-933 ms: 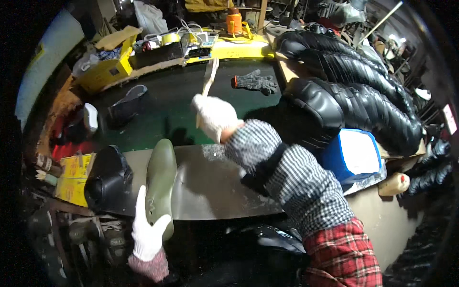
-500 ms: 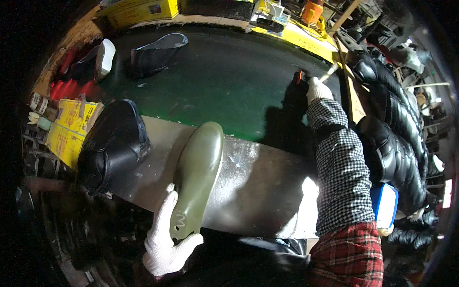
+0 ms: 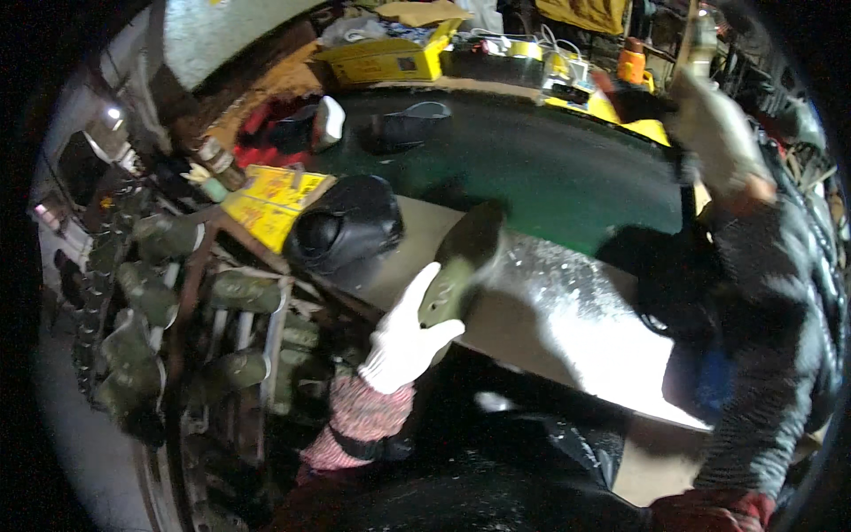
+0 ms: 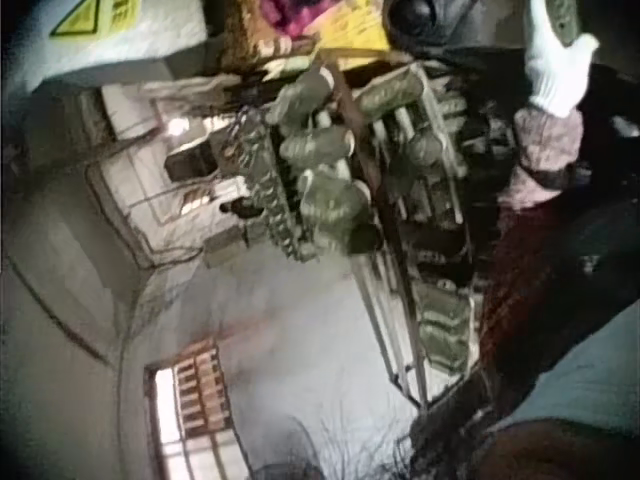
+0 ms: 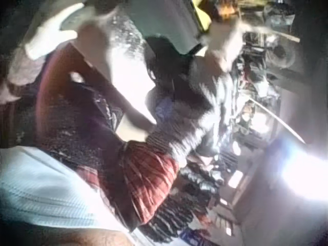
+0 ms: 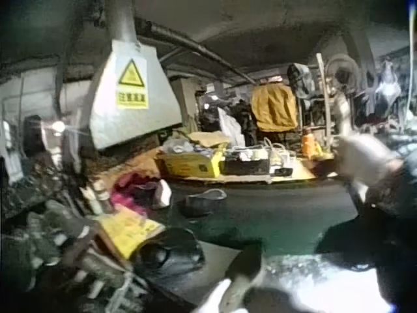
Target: Apply adhesive to shoe soles and upper components using a brush.
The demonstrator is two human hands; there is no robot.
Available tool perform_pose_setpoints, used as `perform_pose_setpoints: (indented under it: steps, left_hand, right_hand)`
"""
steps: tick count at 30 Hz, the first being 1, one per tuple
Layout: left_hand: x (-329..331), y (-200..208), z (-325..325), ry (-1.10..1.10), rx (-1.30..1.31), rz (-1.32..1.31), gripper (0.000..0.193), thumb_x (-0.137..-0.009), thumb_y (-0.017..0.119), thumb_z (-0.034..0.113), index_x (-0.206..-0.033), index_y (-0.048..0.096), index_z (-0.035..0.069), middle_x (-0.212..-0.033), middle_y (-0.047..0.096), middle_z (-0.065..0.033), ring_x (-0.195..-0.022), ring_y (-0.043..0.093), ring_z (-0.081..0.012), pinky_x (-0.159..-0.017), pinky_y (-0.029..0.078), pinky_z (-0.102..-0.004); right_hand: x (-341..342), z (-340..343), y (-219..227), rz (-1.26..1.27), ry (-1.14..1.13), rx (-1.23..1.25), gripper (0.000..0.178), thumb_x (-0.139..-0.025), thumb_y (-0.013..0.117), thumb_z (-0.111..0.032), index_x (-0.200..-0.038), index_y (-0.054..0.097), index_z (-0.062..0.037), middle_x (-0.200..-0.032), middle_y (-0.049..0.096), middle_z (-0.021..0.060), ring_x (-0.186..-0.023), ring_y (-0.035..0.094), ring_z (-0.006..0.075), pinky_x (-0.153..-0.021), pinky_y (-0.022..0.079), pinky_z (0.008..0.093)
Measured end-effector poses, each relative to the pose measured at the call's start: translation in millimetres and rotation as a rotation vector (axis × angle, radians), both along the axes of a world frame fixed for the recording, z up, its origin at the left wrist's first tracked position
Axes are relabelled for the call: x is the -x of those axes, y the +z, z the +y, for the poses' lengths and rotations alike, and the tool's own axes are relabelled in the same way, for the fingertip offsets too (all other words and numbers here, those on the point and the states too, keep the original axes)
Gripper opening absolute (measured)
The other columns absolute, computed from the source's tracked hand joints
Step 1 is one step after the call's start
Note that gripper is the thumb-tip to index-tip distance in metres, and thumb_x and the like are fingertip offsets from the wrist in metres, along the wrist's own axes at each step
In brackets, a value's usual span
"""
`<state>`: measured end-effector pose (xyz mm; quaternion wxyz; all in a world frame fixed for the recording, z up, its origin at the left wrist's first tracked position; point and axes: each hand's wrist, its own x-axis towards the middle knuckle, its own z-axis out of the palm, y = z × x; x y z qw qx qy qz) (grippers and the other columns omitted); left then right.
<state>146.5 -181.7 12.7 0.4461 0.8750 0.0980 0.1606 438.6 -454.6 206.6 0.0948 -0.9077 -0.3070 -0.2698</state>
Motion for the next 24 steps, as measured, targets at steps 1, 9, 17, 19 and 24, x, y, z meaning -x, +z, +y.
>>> perform_pose_setpoints:
  steps: [1, 9, 17, 19, 24]
  left_hand:
    - [0, 0, -5, 0.013, 0.014, 0.010, 0.081, -0.077, 0.079, 0.017, -0.145, 0.038, 0.006, -0.137, 0.053, -0.0196, -0.125, 0.053, -0.0299, -0.105, 0.042, -0.0380]
    - [-21, 4, -26, 0.040, -0.164, -0.051, 0.064, -0.083, 0.073, 0.027, -0.135, 0.050, 0.000, -0.134, 0.054, -0.0221, -0.124, 0.051, -0.0322, -0.106, 0.039, -0.0394]
    - [-19, -18, -3, 0.062, 0.090, 0.061, 0.071, -0.084, 0.070, 0.013, -0.143, 0.037, -0.007, -0.144, 0.044, -0.0200, -0.132, 0.041, -0.0285, -0.114, 0.026, -0.0353]
    - [-24, -24, 1, 0.052, -0.003, 0.067, 0.070, -0.086, 0.068, 0.016, -0.144, 0.036, -0.007, -0.143, 0.045, -0.0189, -0.129, 0.044, -0.0285, -0.111, 0.030, -0.0358]
    - [-24, -20, -14, 0.055, 0.204, 0.079, 0.066, -0.086, 0.066, 0.013, -0.143, 0.039, -0.003, -0.136, 0.051, -0.0151, -0.117, 0.053, -0.0270, -0.100, 0.043, -0.0369]
  right_hand:
    - [3, -43, 9, 0.356, 0.095, -0.441, 0.023, -0.098, 0.052, -0.023, -0.108, 0.056, -0.0028, -0.099, 0.061, 0.0045, -0.093, 0.058, 0.0136, -0.084, 0.047, 0.0313]
    - [221, -398, 19, -0.019, -0.373, -0.503, 0.022, -0.092, 0.049, -0.001, -0.112, 0.056, -0.0055, -0.116, 0.057, 0.0027, -0.099, 0.051, 0.0135, -0.090, 0.042, 0.0267]
    - [356, -543, -157, -0.344, -1.093, -0.408, 0.015, -0.076, 0.070, -0.011, -0.089, 0.062, -0.0113, -0.079, 0.063, 0.0135, -0.073, 0.060, 0.0296, -0.072, 0.049, 0.0385]
    - [366, -558, -175, 0.014, -1.279, -0.632, 0.022, -0.078, 0.070, -0.016, -0.095, 0.057, -0.0112, -0.085, 0.065, 0.0145, -0.085, 0.064, 0.0331, -0.078, 0.050, 0.0413]
    - [315, -568, -196, 0.017, -1.269, -0.576, 0.025, -0.082, 0.064, -0.023, -0.103, 0.055, -0.0128, -0.095, 0.066, 0.0181, -0.093, 0.064, 0.0373, -0.080, 0.050, 0.0453]
